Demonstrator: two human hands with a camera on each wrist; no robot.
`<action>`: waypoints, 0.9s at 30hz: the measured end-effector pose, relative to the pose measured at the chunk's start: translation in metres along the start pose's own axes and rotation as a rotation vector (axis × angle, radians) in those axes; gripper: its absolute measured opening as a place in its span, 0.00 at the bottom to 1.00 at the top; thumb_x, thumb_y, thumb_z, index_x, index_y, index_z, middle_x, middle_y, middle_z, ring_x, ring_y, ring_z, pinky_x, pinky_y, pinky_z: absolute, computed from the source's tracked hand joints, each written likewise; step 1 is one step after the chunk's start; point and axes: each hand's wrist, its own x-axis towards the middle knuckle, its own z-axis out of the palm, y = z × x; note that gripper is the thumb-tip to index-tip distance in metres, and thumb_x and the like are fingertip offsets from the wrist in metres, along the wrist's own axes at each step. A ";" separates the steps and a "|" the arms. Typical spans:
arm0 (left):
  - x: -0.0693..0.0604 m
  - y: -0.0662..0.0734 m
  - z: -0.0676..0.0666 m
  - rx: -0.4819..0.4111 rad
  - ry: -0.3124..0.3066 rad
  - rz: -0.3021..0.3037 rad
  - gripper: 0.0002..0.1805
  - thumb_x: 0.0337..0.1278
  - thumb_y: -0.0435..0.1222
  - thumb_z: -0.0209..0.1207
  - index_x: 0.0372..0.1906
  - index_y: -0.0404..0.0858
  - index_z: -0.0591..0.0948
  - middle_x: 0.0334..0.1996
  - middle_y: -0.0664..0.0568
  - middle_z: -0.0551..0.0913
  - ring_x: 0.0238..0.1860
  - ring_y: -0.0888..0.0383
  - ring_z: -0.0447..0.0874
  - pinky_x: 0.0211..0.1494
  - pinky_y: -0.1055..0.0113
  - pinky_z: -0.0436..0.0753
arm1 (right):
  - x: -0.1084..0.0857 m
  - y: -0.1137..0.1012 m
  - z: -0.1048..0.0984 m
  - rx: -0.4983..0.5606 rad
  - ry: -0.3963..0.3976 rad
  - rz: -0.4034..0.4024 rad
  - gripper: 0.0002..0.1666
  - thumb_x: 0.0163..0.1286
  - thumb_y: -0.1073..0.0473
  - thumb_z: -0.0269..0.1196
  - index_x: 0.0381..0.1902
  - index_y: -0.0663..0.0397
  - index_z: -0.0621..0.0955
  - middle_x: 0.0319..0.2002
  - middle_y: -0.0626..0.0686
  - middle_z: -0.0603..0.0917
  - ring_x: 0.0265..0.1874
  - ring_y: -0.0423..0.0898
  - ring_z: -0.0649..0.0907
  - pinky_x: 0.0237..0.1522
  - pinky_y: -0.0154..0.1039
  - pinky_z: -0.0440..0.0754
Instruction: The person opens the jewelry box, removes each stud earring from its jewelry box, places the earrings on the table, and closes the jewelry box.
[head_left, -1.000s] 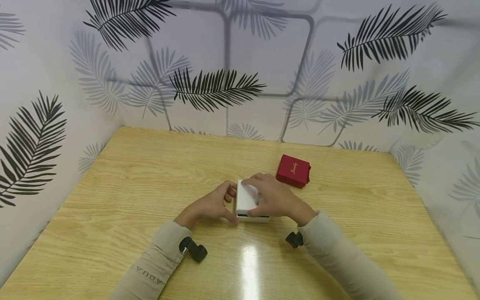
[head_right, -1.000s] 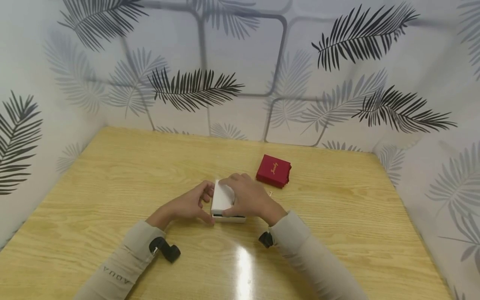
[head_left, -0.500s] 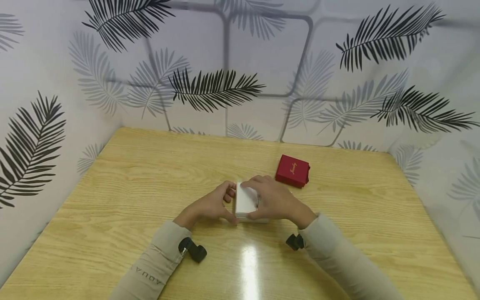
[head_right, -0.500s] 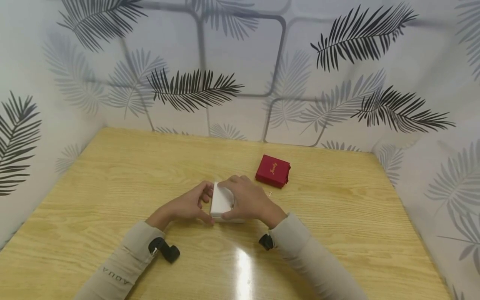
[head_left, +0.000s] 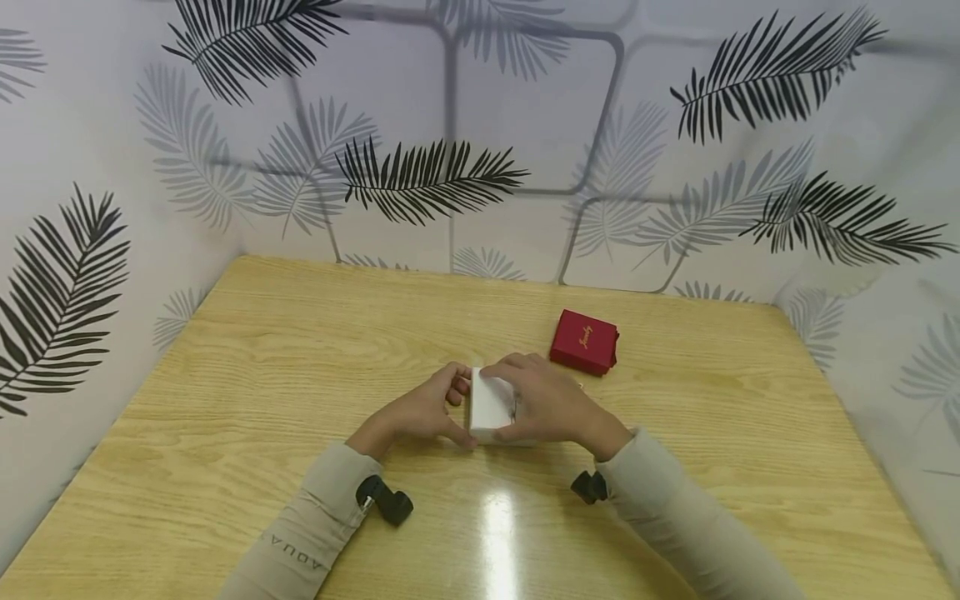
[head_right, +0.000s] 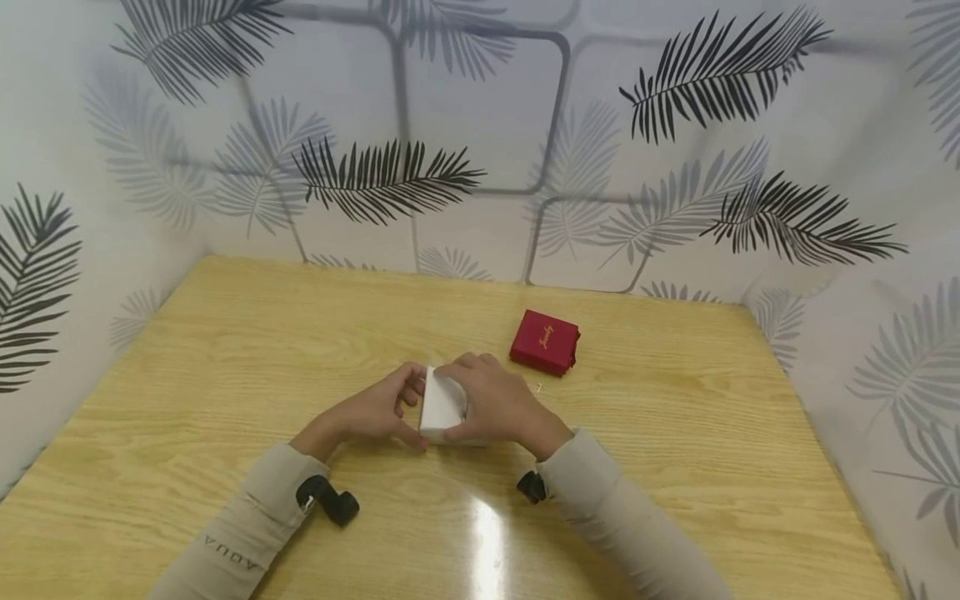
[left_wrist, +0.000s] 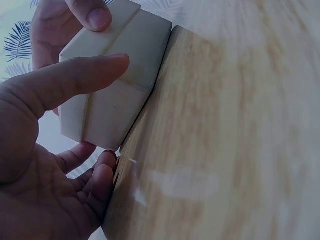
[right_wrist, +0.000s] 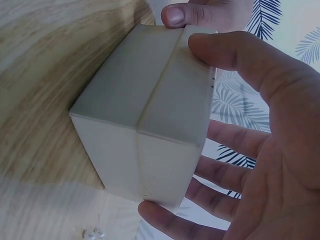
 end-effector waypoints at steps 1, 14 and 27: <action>0.000 0.000 0.000 0.002 0.001 0.000 0.49 0.39 0.30 0.77 0.67 0.37 0.61 0.57 0.44 0.66 0.54 0.51 0.63 0.53 0.62 0.69 | 0.000 0.000 0.001 0.003 0.000 -0.001 0.44 0.50 0.47 0.77 0.65 0.47 0.76 0.62 0.53 0.79 0.52 0.50 0.78 0.46 0.44 0.80; -0.001 -0.002 0.000 0.015 0.002 0.006 0.50 0.38 0.29 0.78 0.68 0.35 0.61 0.59 0.42 0.66 0.56 0.50 0.64 0.55 0.61 0.70 | -0.001 0.000 0.005 0.011 -0.003 0.004 0.43 0.50 0.47 0.77 0.65 0.47 0.76 0.61 0.52 0.79 0.53 0.50 0.77 0.44 0.43 0.81; -0.001 -0.001 0.001 0.007 0.003 0.000 0.52 0.35 0.27 0.78 0.68 0.35 0.61 0.59 0.44 0.66 0.56 0.51 0.63 0.55 0.61 0.70 | -0.003 -0.001 0.008 0.013 -0.012 0.016 0.44 0.51 0.47 0.77 0.66 0.48 0.76 0.61 0.52 0.79 0.52 0.49 0.75 0.41 0.40 0.80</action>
